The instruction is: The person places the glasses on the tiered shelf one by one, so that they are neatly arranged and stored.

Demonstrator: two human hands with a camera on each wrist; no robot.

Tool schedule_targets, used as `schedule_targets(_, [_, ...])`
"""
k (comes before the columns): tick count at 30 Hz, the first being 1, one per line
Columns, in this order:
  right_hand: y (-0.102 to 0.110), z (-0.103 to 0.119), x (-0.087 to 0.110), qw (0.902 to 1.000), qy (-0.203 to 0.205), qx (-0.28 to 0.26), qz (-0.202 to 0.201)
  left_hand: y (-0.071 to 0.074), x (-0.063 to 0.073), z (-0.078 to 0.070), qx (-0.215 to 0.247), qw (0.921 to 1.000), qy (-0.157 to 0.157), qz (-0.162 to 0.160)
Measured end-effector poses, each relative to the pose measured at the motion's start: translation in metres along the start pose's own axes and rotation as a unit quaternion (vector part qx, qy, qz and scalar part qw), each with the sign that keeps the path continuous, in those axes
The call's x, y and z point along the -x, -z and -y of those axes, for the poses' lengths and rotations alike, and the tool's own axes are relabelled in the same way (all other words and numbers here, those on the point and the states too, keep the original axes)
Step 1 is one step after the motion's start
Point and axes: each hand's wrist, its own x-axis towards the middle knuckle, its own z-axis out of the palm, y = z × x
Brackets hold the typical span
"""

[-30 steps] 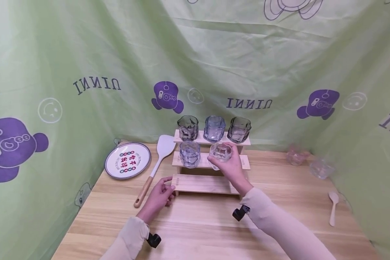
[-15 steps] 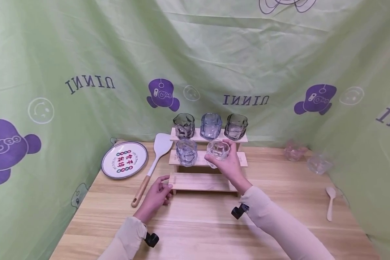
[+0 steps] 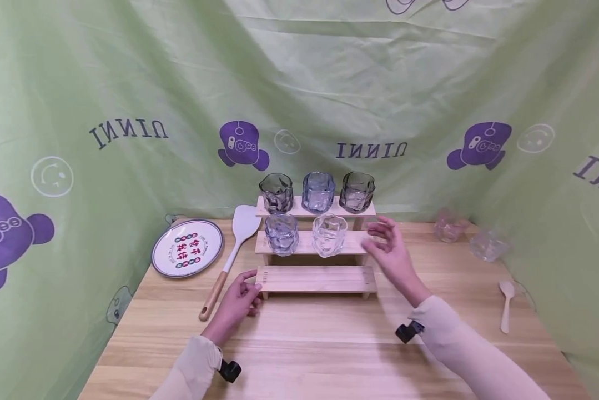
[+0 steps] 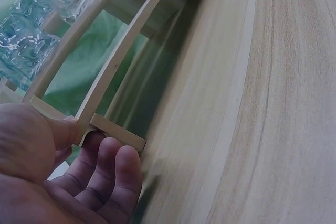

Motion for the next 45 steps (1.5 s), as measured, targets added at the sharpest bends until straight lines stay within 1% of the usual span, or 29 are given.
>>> schedule_targets(1, [0.011,-0.002,-0.001,0.9998,0.009,-0.005,-0.019,0.000,0.000,0.000,0.001,1.0000,0.001,0.000])
schedule_targets(3, [0.036,-0.006,-0.003,0.9964,0.027,-0.029,-0.075,0.001,0.000,0.000,0.002,1.0000,0.003,0.000])
schedule_targets(5, [0.063,-0.012,-0.008,0.9881,0.044,-0.042,-0.141,0.002,0.000,-0.001,0.001,1.0000,0.004,-0.003])
schedule_targets(7, [0.091,-0.018,-0.014,0.9758,0.058,-0.047,-0.205,0.002,0.001,-0.002,0.000,0.9999,0.008,-0.007])
schedule_targets(8, [0.106,-0.022,-0.016,0.9707,0.058,-0.042,-0.229,0.003,0.001,-0.003,0.001,0.9999,0.010,-0.009])
schedule_targets(10, [0.135,-0.028,-0.019,0.9634,0.036,-0.002,-0.266,0.003,0.002,-0.004,0.000,0.9999,0.012,-0.012])
schedule_targets(12, [0.161,-0.032,-0.021,0.9580,0.000,0.045,-0.283,0.004,0.003,-0.004,-0.002,0.9998,0.013,-0.014])
schedule_targets(15, [0.191,-0.036,-0.022,0.9508,-0.055,0.112,-0.283,0.005,0.004,-0.004,-0.004,0.9998,0.012,-0.016])
schedule_targets(19, [0.217,-0.039,-0.017,0.9391,-0.131,0.182,-0.260,0.006,0.004,-0.003,-0.004,0.9997,0.014,-0.019])
schedule_targets(20, [0.223,-0.041,-0.014,0.9338,-0.154,0.201,-0.253,0.006,0.004,-0.003,-0.004,0.9997,0.015,-0.019])
schedule_targets(21, [0.228,-0.043,-0.012,0.9263,-0.173,0.226,-0.247,0.006,0.004,-0.003,-0.004,0.9997,0.017,-0.019])
schedule_targets(23, [0.237,-0.045,-0.007,0.9155,-0.204,0.257,-0.233,0.005,0.004,-0.002,-0.004,0.9997,0.016,-0.015])
schedule_targets(25, [0.244,-0.048,-0.004,0.9051,-0.222,0.289,-0.219,0.004,0.004,-0.002,-0.001,0.9998,0.017,-0.011])
schedule_targets(27, [0.246,-0.049,-0.002,0.8971,-0.230,0.314,-0.209,0.003,0.004,-0.002,0.000,0.9999,0.015,-0.008])
schedule_targets(28, [0.247,-0.049,-0.002,0.8958,-0.235,0.318,-0.203,0.003,0.004,-0.002,0.000,0.9999,0.014,-0.007])
schedule_targets(29, [0.247,-0.049,-0.002,0.8923,-0.237,0.330,-0.198,0.003,0.004,-0.001,-0.001,0.9999,0.012,-0.006])
schedule_targets(33, [0.246,-0.047,-0.002,0.8833,-0.250,0.354,-0.179,0.004,0.003,0.000,-0.002,0.9998,0.017,-0.011])
schedule_targets(35, [0.246,-0.046,-0.002,0.8855,-0.254,0.351,-0.168,0.004,0.003,0.000,-0.003,0.9999,0.012,-0.010])
schedule_targets(37, [0.245,-0.044,-0.002,0.8956,-0.256,0.329,-0.155,0.003,0.002,0.000,-0.003,0.9999,0.008,-0.009])
schedule_targets(39, [0.245,-0.043,-0.001,0.9082,-0.253,0.303,-0.139,0.002,0.002,0.000,-0.001,1.0000,0.004,-0.006])
schedule_targets(41, [0.244,-0.043,0.000,0.9162,-0.251,0.285,-0.128,0.001,0.001,0.001,0.000,1.0000,0.003,-0.006])
schedule_targets(42, [0.243,-0.043,0.000,0.9174,-0.251,0.283,-0.123,0.001,0.001,0.001,-0.001,1.0000,0.004,-0.006])
schedule_targets(43, [0.242,-0.043,0.001,0.9165,-0.255,0.284,-0.121,0.000,0.000,0.001,-0.001,1.0000,0.004,-0.007])
schedule_targets(45, [0.240,-0.044,0.003,0.9126,-0.261,0.291,-0.121,0.000,0.001,0.002,-0.006,0.9999,0.004,-0.008])
